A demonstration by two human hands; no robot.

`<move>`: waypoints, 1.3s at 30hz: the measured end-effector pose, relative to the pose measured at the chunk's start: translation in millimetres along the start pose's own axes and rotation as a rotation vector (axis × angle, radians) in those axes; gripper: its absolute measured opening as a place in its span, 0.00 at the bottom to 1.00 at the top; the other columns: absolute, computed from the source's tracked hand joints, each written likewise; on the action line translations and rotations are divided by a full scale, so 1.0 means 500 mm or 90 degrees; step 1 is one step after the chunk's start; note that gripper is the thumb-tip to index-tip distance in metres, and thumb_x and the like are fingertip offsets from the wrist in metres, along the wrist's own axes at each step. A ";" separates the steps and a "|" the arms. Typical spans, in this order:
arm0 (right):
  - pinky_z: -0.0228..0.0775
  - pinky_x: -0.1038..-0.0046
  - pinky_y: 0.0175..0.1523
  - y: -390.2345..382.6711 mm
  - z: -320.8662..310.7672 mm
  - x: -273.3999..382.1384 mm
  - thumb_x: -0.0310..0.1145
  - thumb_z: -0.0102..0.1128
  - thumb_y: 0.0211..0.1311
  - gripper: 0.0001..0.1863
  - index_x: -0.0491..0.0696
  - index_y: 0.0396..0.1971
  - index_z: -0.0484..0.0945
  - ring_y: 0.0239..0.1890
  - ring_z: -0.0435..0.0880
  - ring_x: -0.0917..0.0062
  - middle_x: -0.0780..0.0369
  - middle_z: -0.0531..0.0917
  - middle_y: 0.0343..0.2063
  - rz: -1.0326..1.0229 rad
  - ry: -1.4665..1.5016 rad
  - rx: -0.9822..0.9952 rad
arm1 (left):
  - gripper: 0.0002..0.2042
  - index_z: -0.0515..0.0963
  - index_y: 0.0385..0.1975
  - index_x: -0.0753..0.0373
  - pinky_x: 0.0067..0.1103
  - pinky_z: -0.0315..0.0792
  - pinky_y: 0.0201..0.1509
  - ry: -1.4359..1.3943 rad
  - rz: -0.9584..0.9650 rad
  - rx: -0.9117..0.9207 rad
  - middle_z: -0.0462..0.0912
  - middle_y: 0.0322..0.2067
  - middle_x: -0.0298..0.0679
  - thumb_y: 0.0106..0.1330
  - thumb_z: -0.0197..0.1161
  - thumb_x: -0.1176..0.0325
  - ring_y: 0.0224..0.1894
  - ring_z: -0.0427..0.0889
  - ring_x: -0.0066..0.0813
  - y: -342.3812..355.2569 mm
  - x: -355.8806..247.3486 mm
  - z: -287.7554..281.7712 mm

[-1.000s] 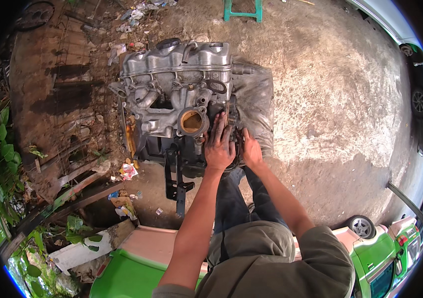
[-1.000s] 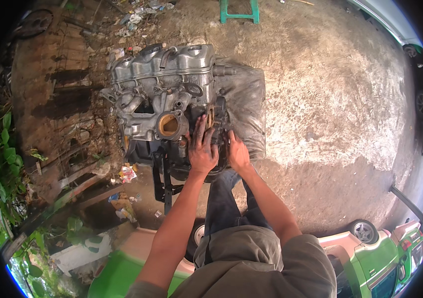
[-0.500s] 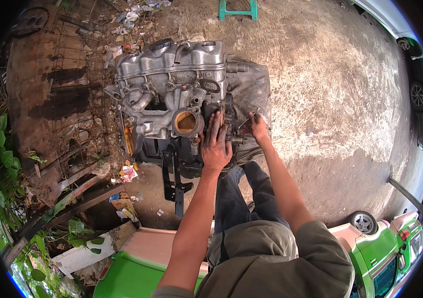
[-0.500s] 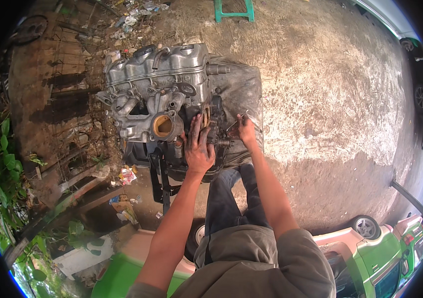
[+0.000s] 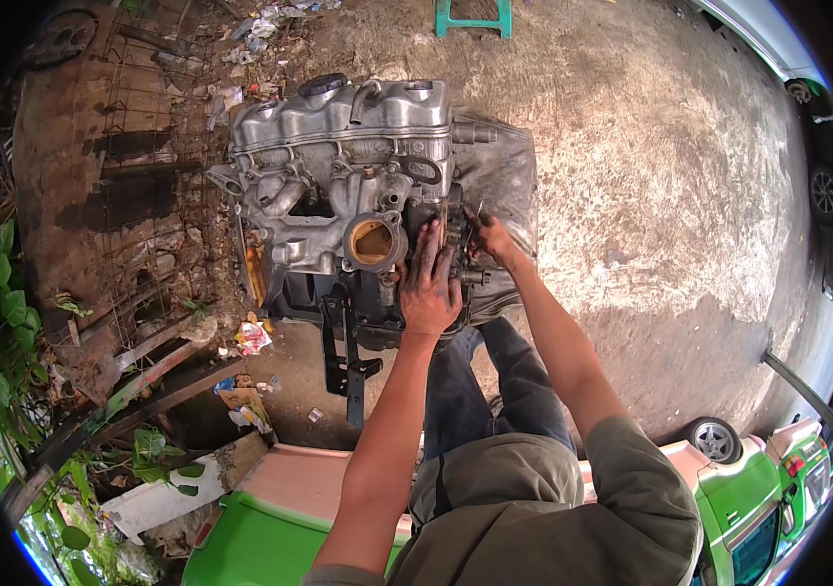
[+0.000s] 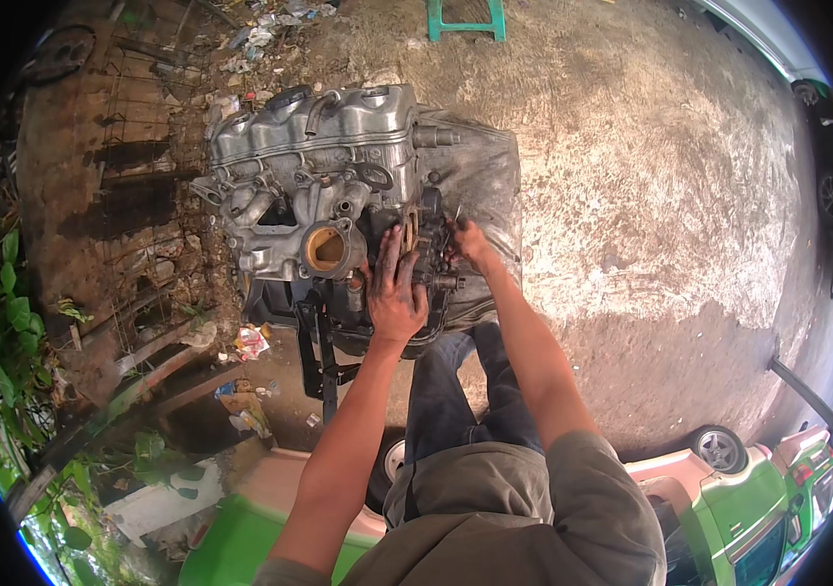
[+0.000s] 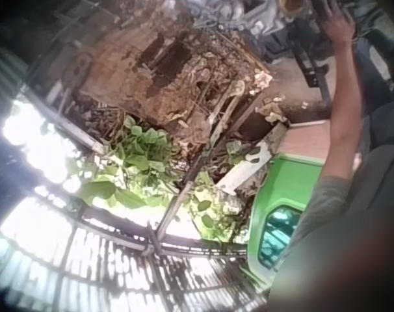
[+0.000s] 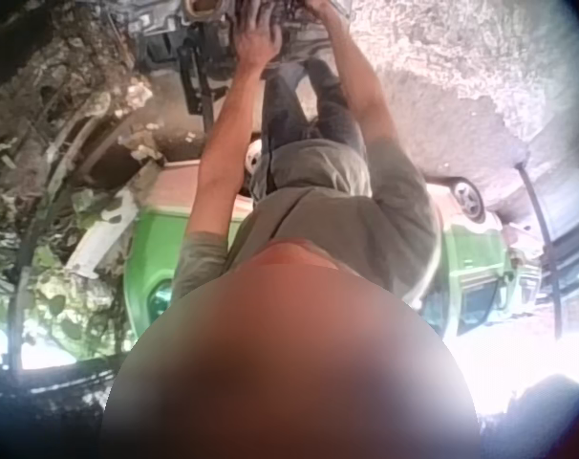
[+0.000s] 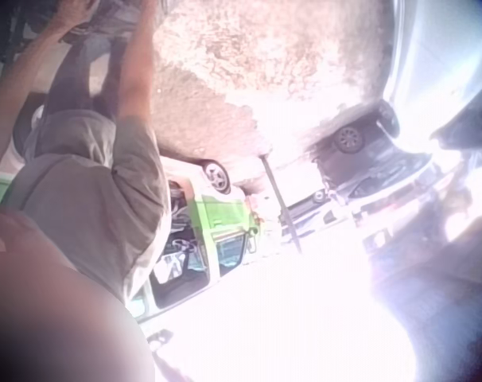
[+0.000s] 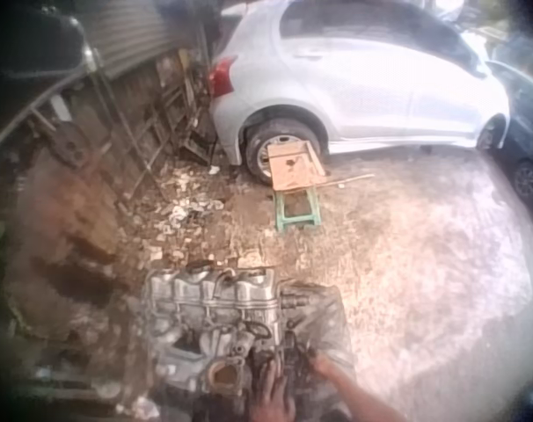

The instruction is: The person uses a wrench to loosen and tighten bolts on a car engine block resting on a stand. They repeatedly adjust the tool and reposition their hands to work on different bolt locations on the engine.

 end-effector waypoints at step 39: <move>0.76 0.60 0.33 0.018 -0.011 -0.019 0.44 0.57 0.67 0.23 0.36 0.44 0.77 0.44 0.85 0.53 0.44 0.83 0.37 -0.073 -0.360 -0.323 | 0.20 0.76 0.47 0.67 0.43 0.54 0.72 -0.013 0.022 -0.009 0.61 0.69 0.47 0.53 0.50 0.76 0.71 0.61 0.46 0.000 -0.004 -0.001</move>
Point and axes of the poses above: each hand's wrist, its own y-axis towards the middle knuckle, its own z-axis out of the palm, x = y × z, the point moved 7 cm from there along y, towards the middle knuckle
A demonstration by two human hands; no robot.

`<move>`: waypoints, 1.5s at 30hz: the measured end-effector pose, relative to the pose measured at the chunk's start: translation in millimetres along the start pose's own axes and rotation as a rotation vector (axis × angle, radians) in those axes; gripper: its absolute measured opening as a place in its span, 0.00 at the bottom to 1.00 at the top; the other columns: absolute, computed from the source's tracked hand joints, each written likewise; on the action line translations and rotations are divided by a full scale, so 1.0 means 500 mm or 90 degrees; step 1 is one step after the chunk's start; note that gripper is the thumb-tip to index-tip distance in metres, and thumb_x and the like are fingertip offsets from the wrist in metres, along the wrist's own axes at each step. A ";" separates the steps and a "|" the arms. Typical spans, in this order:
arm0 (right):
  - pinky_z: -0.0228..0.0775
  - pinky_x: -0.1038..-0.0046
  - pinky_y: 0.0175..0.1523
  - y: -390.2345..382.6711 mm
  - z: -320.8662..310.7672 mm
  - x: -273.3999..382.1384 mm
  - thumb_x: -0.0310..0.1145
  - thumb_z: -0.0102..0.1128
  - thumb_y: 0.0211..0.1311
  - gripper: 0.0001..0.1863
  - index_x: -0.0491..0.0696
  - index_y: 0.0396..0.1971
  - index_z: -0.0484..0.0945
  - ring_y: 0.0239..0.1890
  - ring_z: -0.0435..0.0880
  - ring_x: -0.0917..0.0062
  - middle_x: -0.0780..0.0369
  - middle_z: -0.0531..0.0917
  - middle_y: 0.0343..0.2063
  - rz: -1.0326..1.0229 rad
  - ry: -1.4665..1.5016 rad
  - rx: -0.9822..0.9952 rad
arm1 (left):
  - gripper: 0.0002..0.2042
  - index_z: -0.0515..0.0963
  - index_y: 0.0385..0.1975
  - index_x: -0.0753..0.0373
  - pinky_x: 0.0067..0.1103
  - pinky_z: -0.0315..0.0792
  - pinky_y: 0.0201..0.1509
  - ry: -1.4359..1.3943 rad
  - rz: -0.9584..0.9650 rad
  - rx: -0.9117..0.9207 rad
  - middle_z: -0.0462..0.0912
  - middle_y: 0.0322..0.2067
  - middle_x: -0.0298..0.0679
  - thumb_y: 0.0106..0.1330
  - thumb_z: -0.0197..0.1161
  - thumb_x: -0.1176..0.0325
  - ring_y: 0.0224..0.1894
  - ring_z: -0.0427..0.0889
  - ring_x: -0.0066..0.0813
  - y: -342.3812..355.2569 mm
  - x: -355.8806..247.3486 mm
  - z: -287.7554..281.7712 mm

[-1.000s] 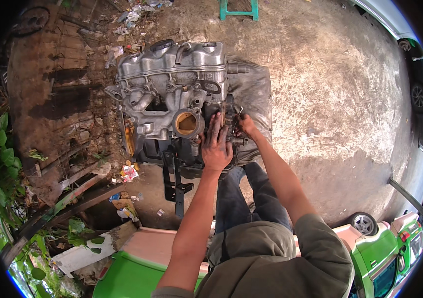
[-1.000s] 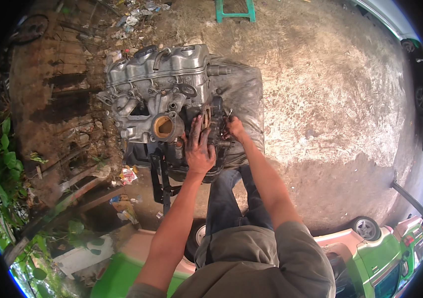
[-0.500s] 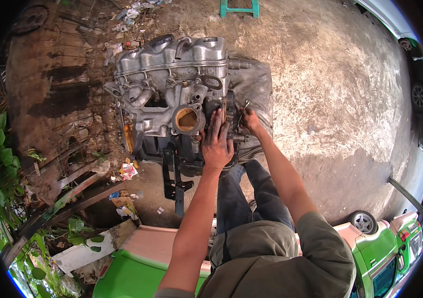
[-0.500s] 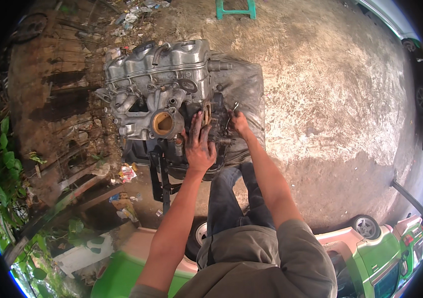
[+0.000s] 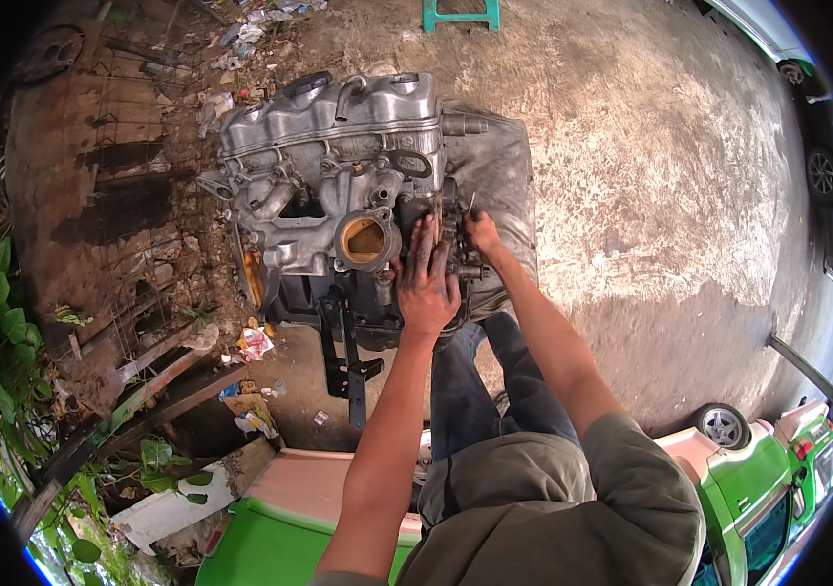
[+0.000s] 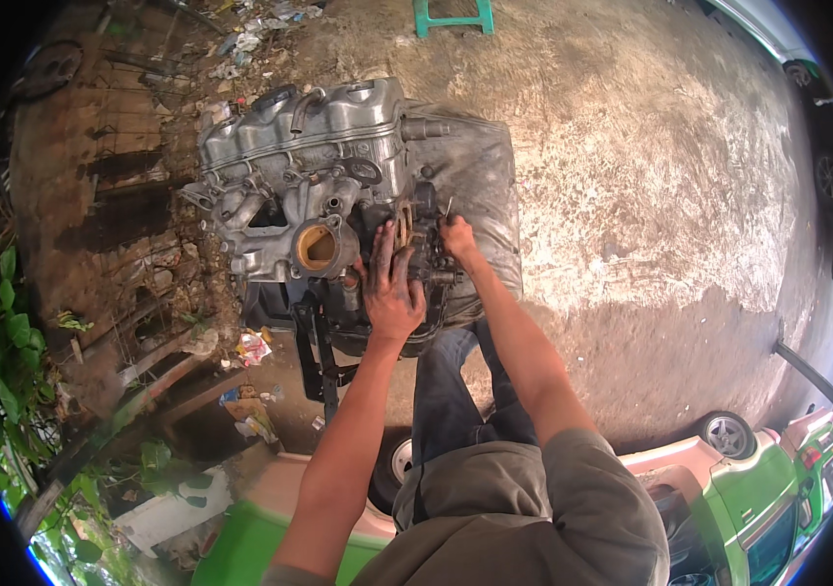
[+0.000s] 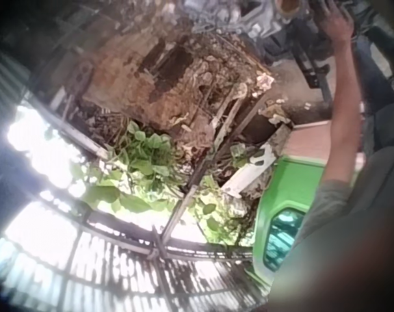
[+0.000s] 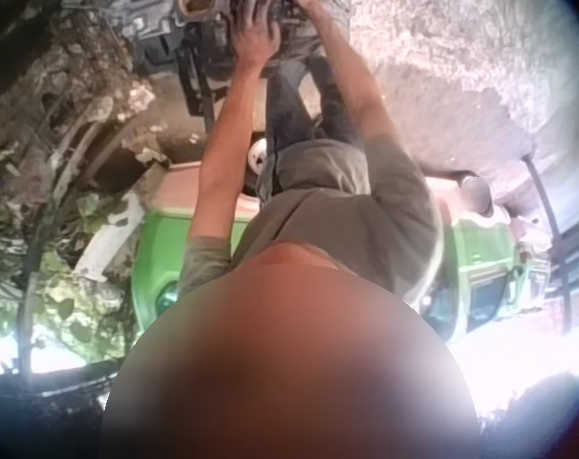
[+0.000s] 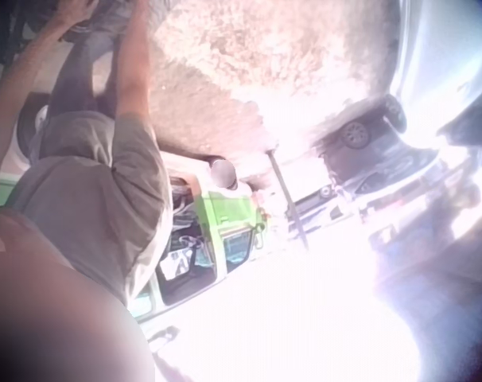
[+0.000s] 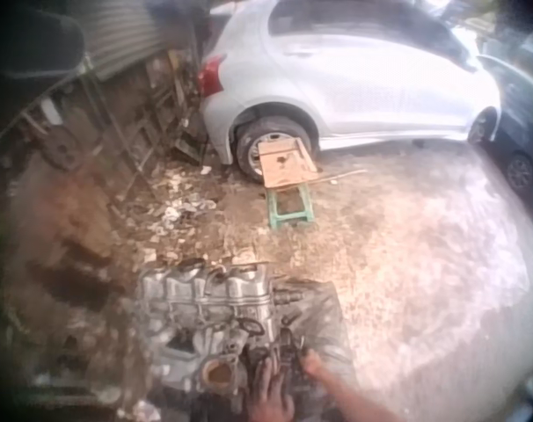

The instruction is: The person uses a wrench to loosen and tighten bolts on a car engine block resting on a stand. They repeatedly adjust the tool and reposition their hands to work on different bolt locations on the engine.

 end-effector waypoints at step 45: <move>0.69 0.75 0.48 -0.119 -0.059 -0.017 0.36 0.58 0.68 0.26 0.38 0.61 0.66 0.46 0.78 0.78 0.60 0.81 0.46 -0.019 0.239 0.181 | 0.18 0.76 0.47 0.67 0.44 0.52 0.72 -0.018 0.008 -0.007 0.61 0.69 0.47 0.55 0.51 0.75 0.71 0.61 0.46 0.002 -0.003 -0.008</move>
Point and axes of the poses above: each hand's wrist, its own y-axis towards the middle knuckle, its own z-axis out of the palm, x = y × z, the point moved 7 cm from there along y, towards the middle knuckle
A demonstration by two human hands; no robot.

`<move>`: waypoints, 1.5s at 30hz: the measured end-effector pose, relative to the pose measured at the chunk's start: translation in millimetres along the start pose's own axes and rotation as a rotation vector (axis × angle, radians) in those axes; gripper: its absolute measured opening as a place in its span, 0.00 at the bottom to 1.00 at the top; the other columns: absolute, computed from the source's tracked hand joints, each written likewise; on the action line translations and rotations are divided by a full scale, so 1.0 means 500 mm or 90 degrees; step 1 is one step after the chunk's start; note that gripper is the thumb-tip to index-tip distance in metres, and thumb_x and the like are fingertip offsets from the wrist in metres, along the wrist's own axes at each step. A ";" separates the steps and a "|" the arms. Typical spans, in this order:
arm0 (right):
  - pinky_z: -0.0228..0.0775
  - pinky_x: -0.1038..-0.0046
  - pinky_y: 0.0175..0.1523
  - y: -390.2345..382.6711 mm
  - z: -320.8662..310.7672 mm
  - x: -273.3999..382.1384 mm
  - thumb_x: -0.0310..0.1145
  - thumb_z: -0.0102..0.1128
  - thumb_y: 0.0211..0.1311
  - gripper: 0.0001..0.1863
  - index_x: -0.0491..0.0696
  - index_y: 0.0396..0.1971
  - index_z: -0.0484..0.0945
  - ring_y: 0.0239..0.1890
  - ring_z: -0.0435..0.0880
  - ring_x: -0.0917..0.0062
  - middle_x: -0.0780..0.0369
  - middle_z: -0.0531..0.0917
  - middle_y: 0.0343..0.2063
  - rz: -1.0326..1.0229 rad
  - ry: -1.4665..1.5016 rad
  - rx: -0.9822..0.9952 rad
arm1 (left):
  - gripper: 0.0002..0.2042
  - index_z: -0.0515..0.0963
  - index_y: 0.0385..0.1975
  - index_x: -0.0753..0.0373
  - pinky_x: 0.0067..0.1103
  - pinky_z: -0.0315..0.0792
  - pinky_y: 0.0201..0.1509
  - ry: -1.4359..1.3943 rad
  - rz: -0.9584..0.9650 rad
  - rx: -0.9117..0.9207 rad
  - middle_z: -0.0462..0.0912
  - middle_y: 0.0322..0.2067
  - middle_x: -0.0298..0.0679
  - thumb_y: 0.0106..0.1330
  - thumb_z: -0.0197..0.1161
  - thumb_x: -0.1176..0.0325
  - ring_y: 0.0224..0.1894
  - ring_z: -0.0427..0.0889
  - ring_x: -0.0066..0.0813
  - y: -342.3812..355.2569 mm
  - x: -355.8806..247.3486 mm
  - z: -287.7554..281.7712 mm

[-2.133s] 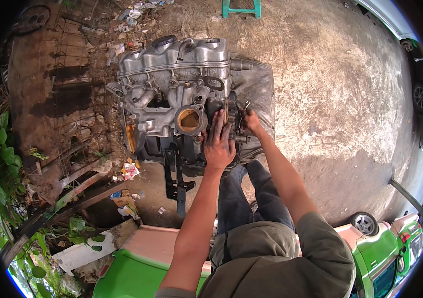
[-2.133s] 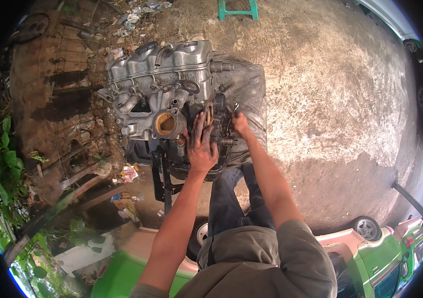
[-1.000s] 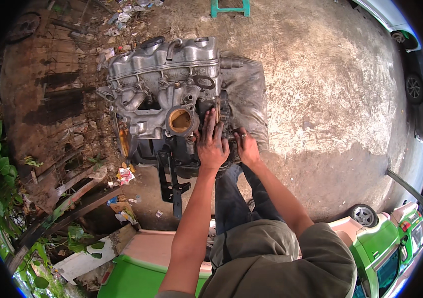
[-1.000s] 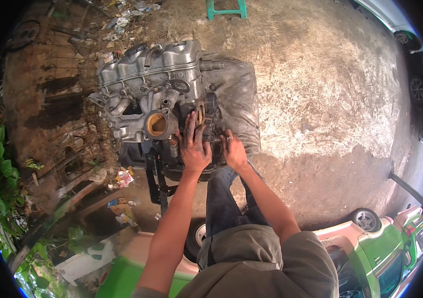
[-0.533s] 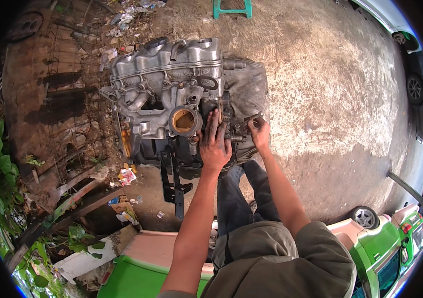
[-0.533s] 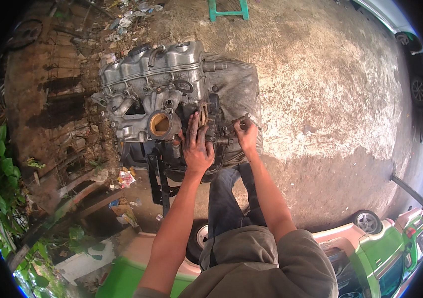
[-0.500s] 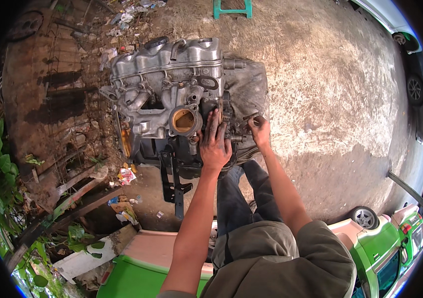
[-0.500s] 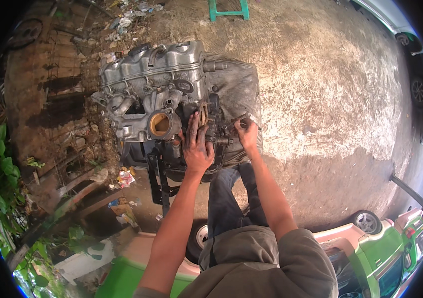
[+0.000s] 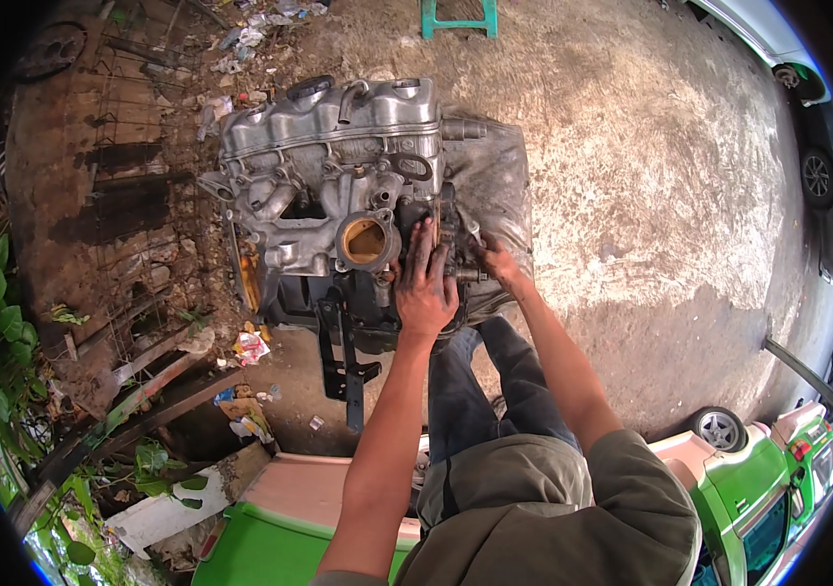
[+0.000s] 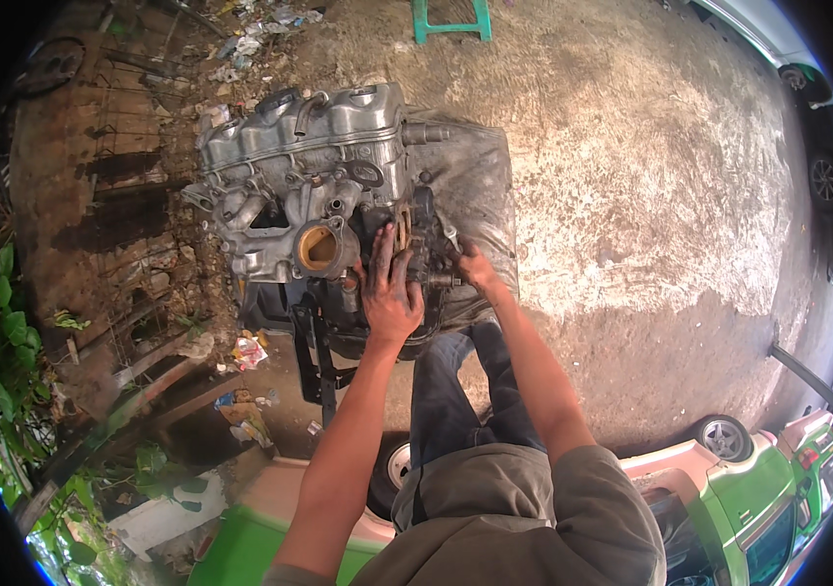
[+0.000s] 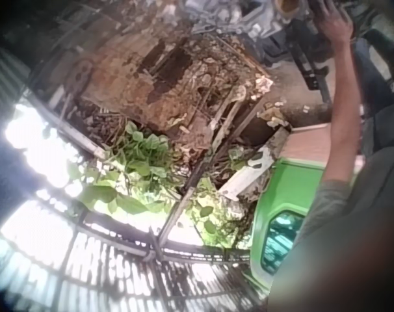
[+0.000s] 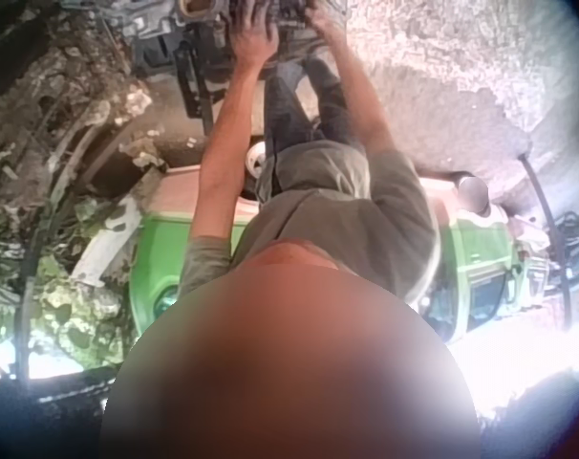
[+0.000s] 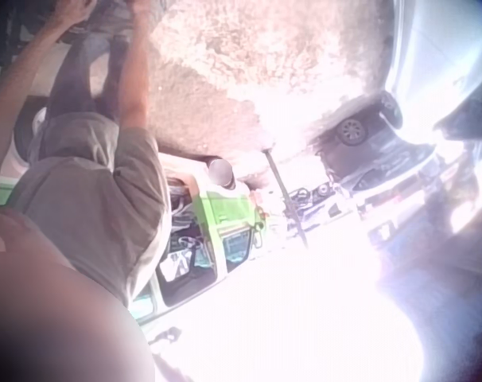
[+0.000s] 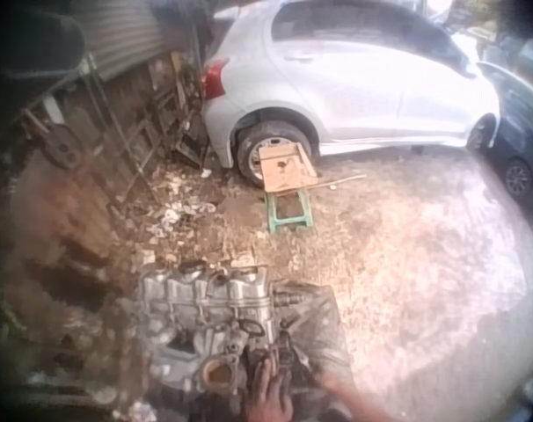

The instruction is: The person uses a wrench to loosen and tighten bolts on a car engine block resting on a stand. They repeatedly adjust the tool and reposition their hands to work on different bolt locations on the engine.

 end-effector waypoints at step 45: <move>0.70 0.72 0.30 0.096 0.012 0.047 0.29 0.55 0.66 0.10 0.41 0.44 0.72 0.27 0.80 0.74 0.59 0.81 0.27 0.039 0.161 0.084 | 0.19 0.79 0.48 0.66 0.43 0.59 0.68 0.049 -0.020 0.014 0.63 0.69 0.44 0.55 0.53 0.72 0.70 0.64 0.43 0.000 0.000 0.002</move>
Point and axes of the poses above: each hand's wrist, its own y-axis towards the middle knuckle, its own z-axis out of the palm, x = y × z, the point moved 7 cm from there along y, towards the middle knuckle
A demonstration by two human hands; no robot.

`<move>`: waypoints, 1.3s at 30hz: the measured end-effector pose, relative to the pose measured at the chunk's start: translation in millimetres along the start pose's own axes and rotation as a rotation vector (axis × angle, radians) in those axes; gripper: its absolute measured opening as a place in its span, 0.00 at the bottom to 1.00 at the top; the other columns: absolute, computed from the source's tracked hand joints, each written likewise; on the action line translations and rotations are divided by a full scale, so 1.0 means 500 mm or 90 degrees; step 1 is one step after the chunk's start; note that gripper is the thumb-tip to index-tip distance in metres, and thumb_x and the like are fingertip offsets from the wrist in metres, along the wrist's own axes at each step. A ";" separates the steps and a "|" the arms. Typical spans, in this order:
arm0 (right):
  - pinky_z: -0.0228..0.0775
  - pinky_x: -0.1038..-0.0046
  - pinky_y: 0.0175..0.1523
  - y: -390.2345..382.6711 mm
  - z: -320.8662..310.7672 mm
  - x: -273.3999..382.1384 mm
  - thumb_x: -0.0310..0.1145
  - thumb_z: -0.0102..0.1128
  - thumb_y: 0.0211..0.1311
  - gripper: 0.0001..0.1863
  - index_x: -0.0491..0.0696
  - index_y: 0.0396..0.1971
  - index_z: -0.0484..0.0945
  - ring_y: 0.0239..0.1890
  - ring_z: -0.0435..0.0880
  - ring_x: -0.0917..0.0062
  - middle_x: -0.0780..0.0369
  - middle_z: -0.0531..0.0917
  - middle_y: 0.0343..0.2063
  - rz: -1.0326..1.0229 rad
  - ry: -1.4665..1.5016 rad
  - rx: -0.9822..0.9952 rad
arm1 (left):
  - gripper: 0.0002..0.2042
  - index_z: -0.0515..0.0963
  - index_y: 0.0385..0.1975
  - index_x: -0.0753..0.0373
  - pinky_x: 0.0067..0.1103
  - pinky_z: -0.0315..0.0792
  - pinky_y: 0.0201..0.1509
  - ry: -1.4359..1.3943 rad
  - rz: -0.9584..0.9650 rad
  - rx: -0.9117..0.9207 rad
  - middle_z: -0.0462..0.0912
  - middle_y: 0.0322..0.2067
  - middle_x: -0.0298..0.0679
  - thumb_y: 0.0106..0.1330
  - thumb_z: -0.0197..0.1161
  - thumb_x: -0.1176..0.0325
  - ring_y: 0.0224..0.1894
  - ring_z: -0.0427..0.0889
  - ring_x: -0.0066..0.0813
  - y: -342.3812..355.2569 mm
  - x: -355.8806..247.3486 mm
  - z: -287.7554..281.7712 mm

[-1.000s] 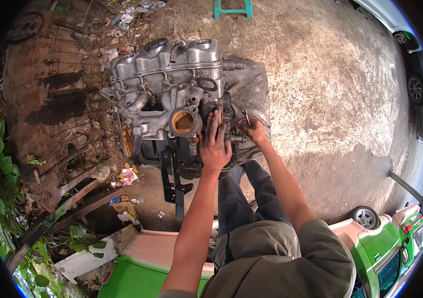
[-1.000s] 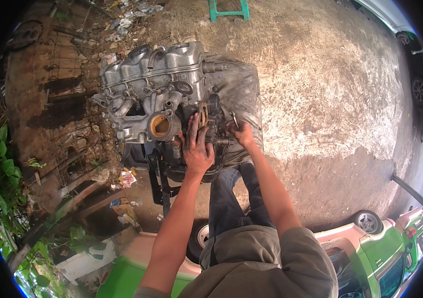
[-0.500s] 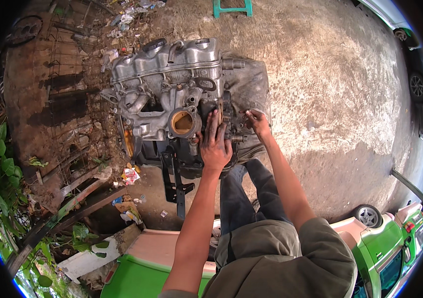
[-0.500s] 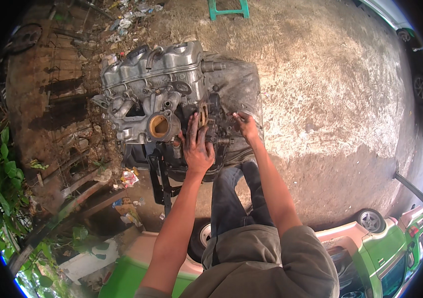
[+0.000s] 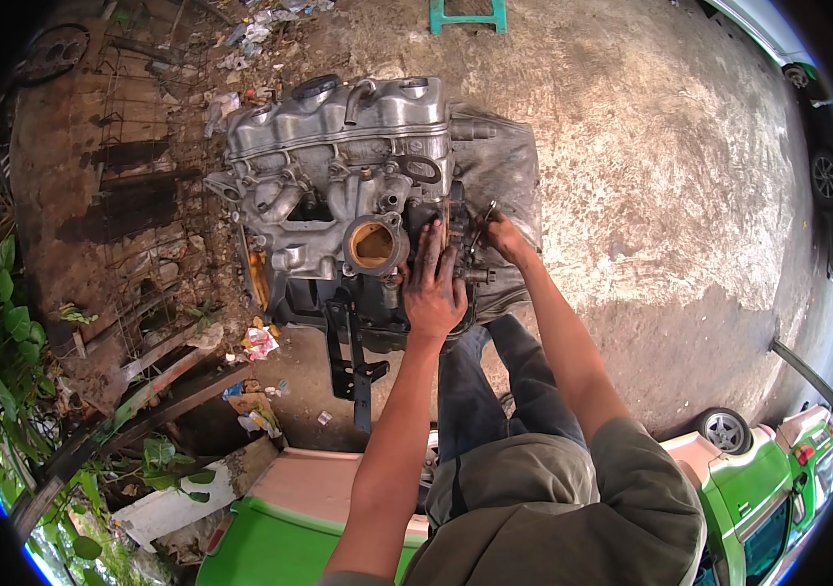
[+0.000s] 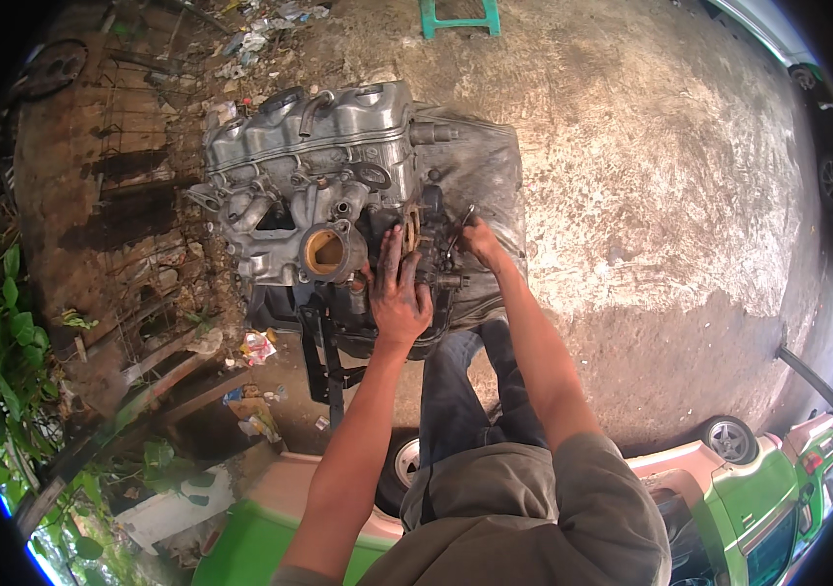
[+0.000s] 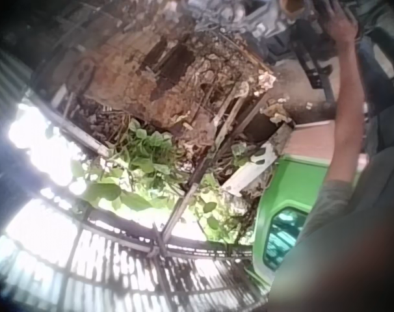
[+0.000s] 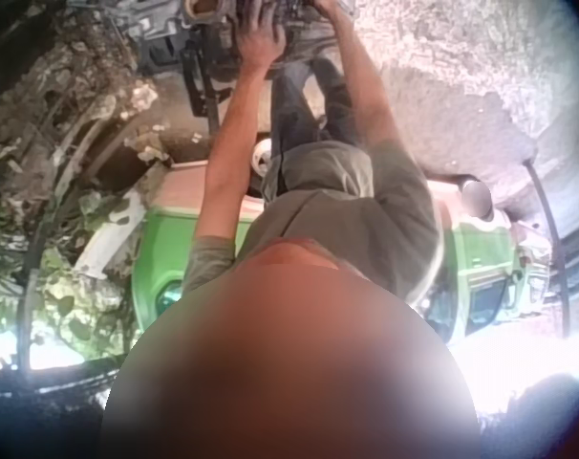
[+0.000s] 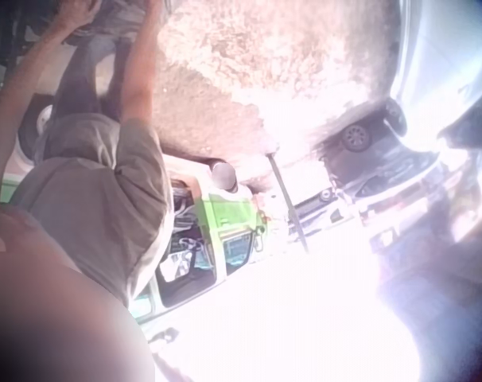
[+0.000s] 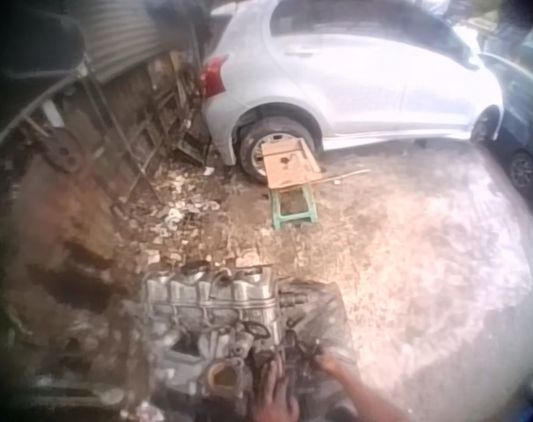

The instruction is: The person uses a wrench to loosen and tighten bolts on a car engine block resting on a stand. They repeatedly adjust the tool and reposition their hands to work on different bolt locations on the engine.

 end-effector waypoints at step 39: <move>0.69 0.56 0.33 -0.240 0.044 0.101 0.25 0.50 0.69 0.06 0.38 0.41 0.71 0.32 0.81 0.46 0.44 0.81 0.27 -0.288 -0.366 -0.384 | 0.18 0.77 0.47 0.66 0.47 0.47 0.73 -0.017 0.014 -0.010 0.59 0.70 0.44 0.55 0.52 0.75 0.72 0.59 0.44 -0.006 0.003 0.008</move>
Point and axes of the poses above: each hand's wrist, its own y-axis towards the middle knuckle, its own z-axis out of the palm, x = y × z, the point moved 7 cm from there along y, towards the middle knuckle
